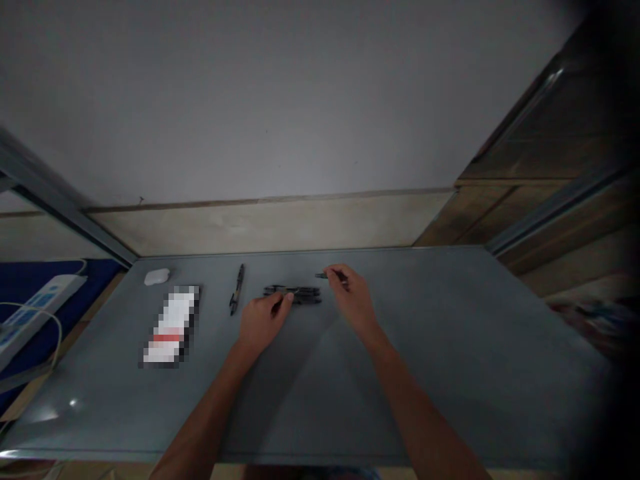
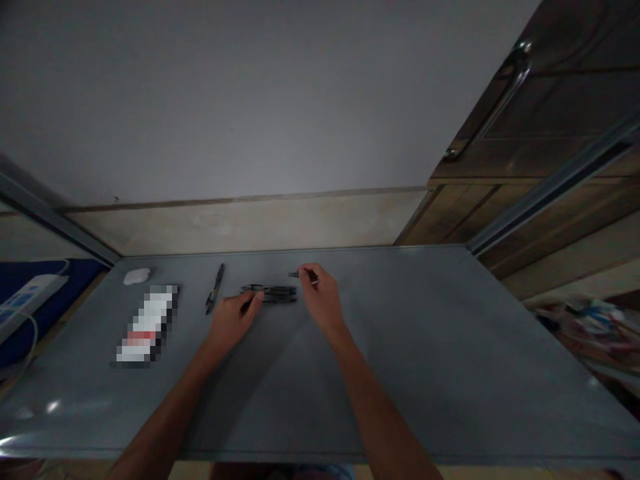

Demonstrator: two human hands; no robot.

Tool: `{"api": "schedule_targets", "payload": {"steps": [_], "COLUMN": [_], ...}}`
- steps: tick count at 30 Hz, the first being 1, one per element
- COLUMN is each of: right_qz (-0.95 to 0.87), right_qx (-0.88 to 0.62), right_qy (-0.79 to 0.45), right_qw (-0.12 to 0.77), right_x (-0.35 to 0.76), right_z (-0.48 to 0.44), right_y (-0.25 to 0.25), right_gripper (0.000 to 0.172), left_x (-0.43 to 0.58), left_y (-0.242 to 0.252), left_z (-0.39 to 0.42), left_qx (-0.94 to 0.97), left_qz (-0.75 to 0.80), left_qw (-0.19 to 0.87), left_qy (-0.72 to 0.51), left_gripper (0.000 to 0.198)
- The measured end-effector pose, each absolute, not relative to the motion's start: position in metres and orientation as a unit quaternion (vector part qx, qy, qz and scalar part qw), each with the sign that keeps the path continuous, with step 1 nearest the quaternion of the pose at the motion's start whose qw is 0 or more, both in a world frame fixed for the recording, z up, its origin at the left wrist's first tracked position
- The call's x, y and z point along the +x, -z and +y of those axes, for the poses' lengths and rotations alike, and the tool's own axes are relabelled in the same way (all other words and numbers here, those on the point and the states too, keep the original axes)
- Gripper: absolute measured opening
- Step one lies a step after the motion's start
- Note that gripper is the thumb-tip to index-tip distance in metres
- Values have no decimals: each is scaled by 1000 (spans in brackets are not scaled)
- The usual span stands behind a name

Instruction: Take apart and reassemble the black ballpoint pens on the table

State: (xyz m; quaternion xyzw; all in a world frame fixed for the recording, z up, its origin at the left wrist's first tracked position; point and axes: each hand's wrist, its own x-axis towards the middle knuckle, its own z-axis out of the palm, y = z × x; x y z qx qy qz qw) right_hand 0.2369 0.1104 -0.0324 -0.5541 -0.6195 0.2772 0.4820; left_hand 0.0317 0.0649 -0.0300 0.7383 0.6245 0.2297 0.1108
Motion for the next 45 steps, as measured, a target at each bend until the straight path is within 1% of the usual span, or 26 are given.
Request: {"api": "schedule_targets", "payload": {"steps": [3,8,10,12,14,16,18,19,21,25,28,30,33,38,40,43,45], "right_qz": [-669,-696,-697,-690,-685,-682,-672,-669,-686,-718,-710,-691,-664,-653,-657,-662,-663], "right_qx": [-580,-632,-640,-636,-612,-574,-533,-516,-495,-484,-477,-479,-484,-478,-480,-501,-509], "right_qy": [-190,-110,-95,-92,-118,-186,-298,-333,-357,-330,-359,-387,-404,-411,-412,-401,-393], "right_qw": [425,322,310,333,377,414,419,419,397,376,373,379,401,420,410,387,383], "right_x": [241,246,246,245,242,237,230,227,220,211,212,215,218,217,216,216,216], "right_z": [115,117,117,117,115,111,105,102,97,92,93,94,97,96,94,92,92], "right_y": [44,59,60,57,51,42,33,30,26,27,28,27,26,27,26,24,23], "right_gripper": [16,13,10,11,19,29,41,48,54,50,44,38,33,28,32,47,51], "left_x": [32,33,33,34,34,34,35,35,35,35,32,26,15,4,6,10,12], "left_y": [31,30,30,31,32,33,34,35,36,34,32,31,33,38,39,39,39], "left_z": [65,64,64,64,64,64,64,63,63,62,64,69,78,86,85,82,80], "left_qx": [735,740,742,741,741,749,763,770,781,787,772,744,690,617,594,575,564], "left_qz": [630,627,625,625,621,605,577,562,536,510,511,537,591,602,601,599,598], "left_qw": [107,106,109,114,123,140,158,166,181,201,222,236,251,323,353,373,385], "left_qy": [-228,-220,-218,-218,-222,-230,-243,-251,-265,-283,-306,-320,-334,-390,-402,-413,-419], "left_gripper": [49,45,42,38,35,34,35,35,35,35,35,38,49,47,46,44,44]}}
